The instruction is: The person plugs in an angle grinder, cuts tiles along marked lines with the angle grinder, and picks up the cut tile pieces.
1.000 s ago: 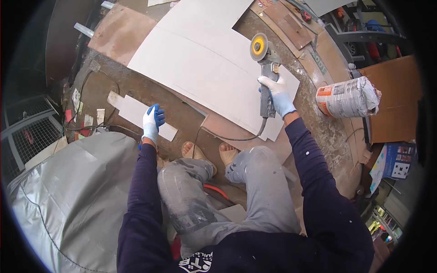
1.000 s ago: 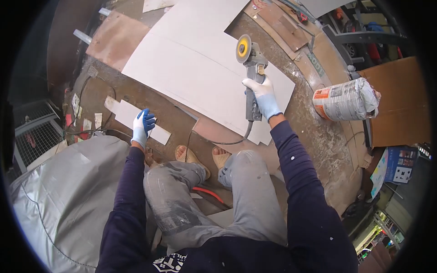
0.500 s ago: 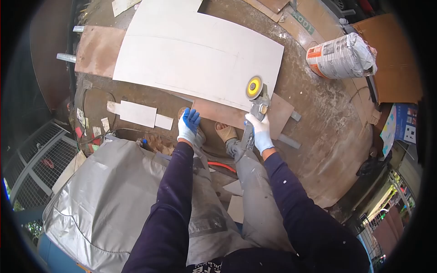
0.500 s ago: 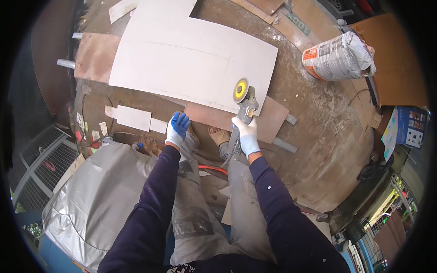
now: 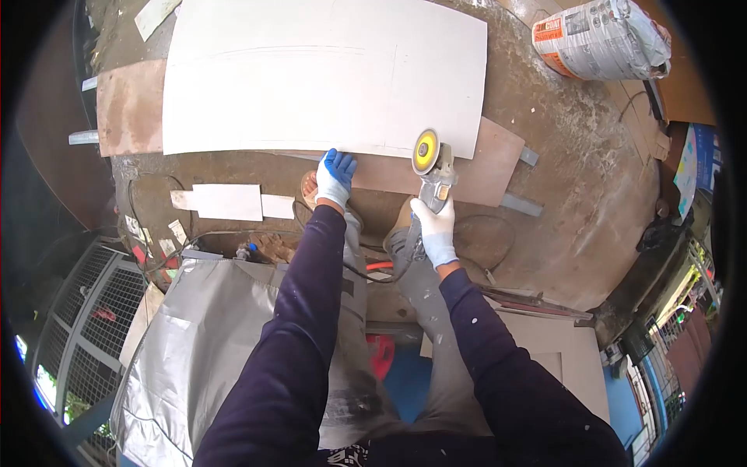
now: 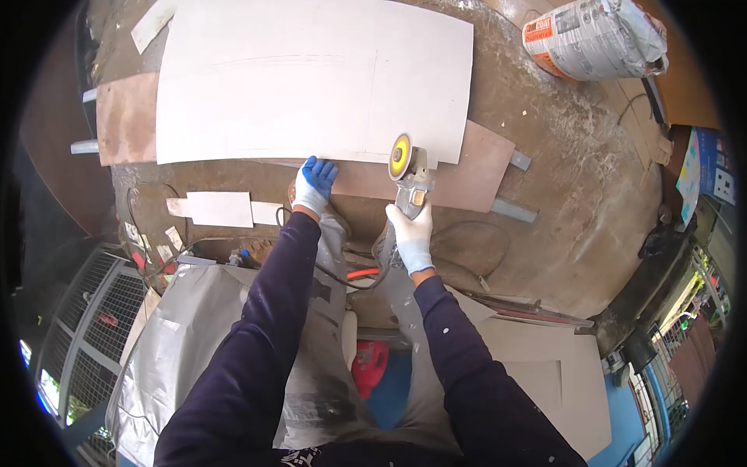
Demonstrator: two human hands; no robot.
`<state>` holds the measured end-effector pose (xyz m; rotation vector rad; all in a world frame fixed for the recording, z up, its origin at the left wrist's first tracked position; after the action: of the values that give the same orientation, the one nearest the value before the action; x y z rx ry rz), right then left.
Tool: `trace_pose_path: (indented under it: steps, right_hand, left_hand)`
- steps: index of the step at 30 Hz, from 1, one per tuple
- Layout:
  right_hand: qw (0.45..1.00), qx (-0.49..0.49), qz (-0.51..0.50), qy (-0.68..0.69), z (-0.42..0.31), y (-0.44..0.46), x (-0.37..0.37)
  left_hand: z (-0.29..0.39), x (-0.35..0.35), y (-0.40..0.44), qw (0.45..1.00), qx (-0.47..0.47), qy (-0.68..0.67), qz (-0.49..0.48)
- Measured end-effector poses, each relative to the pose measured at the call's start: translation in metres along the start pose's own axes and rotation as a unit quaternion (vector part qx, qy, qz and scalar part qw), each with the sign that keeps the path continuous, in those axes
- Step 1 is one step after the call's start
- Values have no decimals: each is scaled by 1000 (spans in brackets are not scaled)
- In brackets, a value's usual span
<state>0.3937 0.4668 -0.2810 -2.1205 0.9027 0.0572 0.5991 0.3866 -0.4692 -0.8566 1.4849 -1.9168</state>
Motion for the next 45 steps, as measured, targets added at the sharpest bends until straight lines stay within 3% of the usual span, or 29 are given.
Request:
trace_pose_path:
  steps: [6,9,15,19,26,33,38,45]
  right_hand:
    - [998,-33,0,-61,36,9,9]
    - [993,-80,7,-88,42,6,15]
    - [989,-67,11,-134,22,-26,6]
    - [987,-65,5,-147,16,-38,-1]
    - [984,-17,-13,-179,10,-52,-13]
    - [986,-14,3,-167,26,-22,1]
    - [983,-33,24,-181,40,-13,17]
    - [990,-19,27,-137,60,-5,25]
  left_hand:
    - [-8,8,23,999,-9,-53,-1]
    - [-5,21,7,999,16,-13,26]
    - [4,10,-11,999,-33,37,-13]
    - [22,9,-65,991,-43,113,59]
    - [51,-16,-123,991,19,132,26]
    - [37,-2,-51,993,-15,66,95]
    - [35,4,-28,997,-31,7,72]
    - [36,5,-2,996,6,41,83]
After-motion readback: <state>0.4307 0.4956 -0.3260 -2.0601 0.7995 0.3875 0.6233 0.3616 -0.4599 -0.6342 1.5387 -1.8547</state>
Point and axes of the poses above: each hand's wrist, its own y-axis towards the middle knuckle, its own x-axis out of the palm, z = x × y, the point moved 2 cm from there along y, towards the middle knuckle, and after that the axes turned 9 degrees about z, right-handed, at the moved point
